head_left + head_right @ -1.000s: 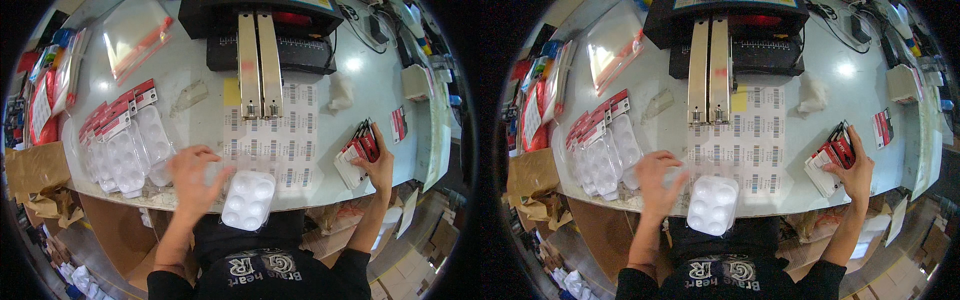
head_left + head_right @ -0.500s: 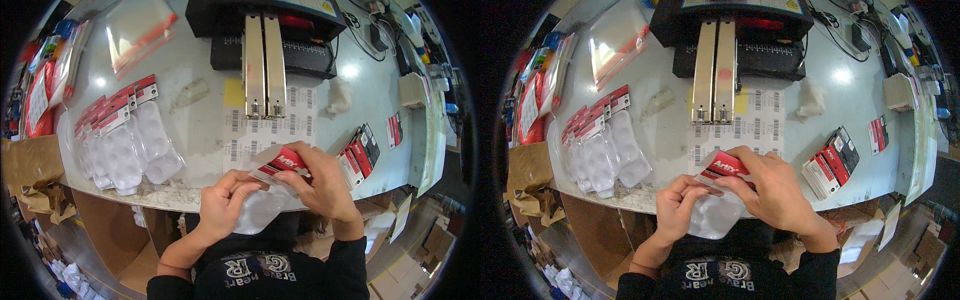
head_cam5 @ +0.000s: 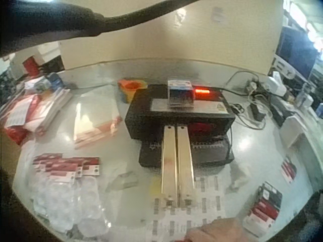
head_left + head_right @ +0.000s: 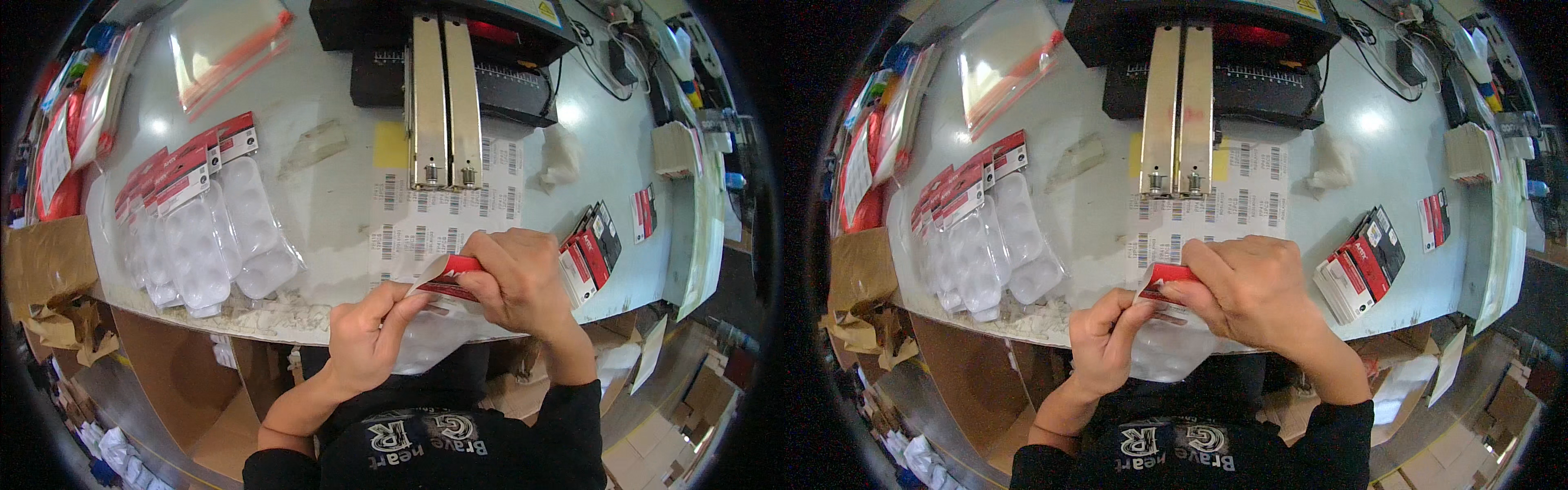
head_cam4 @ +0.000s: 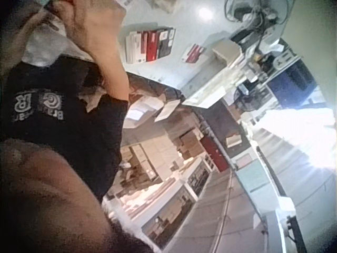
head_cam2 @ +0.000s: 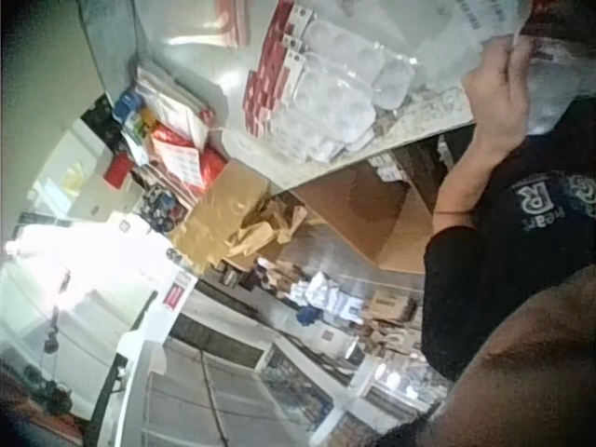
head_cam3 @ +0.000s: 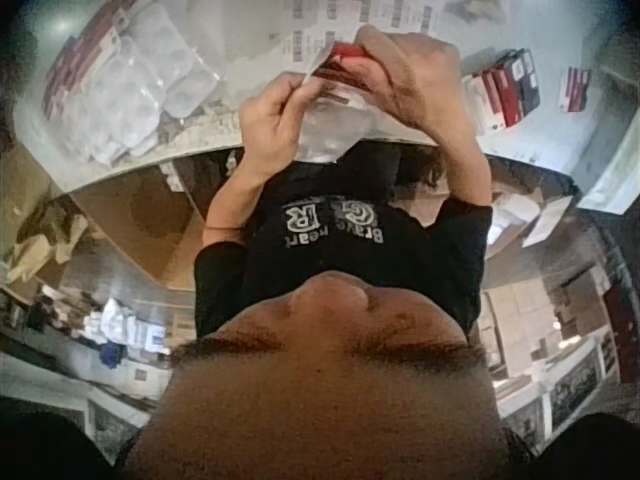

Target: The person repeatedly places white plastic mixing palettes into clear plastic bags, then inserts red Artix header cards into the bags. They stack the packaged items on the table and place them into a cardboard box. The person also handles a label printer and printed labels on the table.

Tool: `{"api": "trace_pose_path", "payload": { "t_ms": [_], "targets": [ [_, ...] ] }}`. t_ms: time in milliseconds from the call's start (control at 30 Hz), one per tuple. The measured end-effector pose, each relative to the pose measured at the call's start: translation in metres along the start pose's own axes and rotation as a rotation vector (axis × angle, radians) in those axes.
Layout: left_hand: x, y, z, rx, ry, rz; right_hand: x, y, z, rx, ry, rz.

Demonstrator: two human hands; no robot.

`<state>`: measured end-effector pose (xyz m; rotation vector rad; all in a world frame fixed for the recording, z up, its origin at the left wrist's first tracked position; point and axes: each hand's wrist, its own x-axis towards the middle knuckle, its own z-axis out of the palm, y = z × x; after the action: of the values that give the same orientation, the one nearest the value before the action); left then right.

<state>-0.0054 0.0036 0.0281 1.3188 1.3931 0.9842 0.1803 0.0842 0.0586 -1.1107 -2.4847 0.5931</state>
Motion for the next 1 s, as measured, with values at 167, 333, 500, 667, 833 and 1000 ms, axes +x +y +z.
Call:
{"api": "trace_pose_path", "payload": {
  "t_ms": [167,333,500,667,833,1000],
  "targets": [
    [-0.001,-0.003,0.007,0.062,0.060,0.022,0.001,0.011,0.015,0.004,0.227,-0.038],
    [0.007,-0.012,0.004,-0.131,0.314,-0.077,-0.024,0.016,0.009,0.580,0.211,0.620],
    [0.009,-0.017,0.008,-0.170,0.336,-0.086,-0.044,0.009,0.014,0.997,0.033,0.803],
    [0.009,-0.020,0.010,-0.133,0.333,-0.101,-0.044,0.012,0.024,0.994,0.097,0.764],
    [0.002,-0.013,0.007,-0.043,0.309,-0.130,-0.050,0.006,0.025,1.086,0.128,0.747],
    [0.017,-0.014,0.013,-0.086,0.292,-0.125,-0.042,0.006,0.037,1.299,0.190,0.946]
  ]
}}
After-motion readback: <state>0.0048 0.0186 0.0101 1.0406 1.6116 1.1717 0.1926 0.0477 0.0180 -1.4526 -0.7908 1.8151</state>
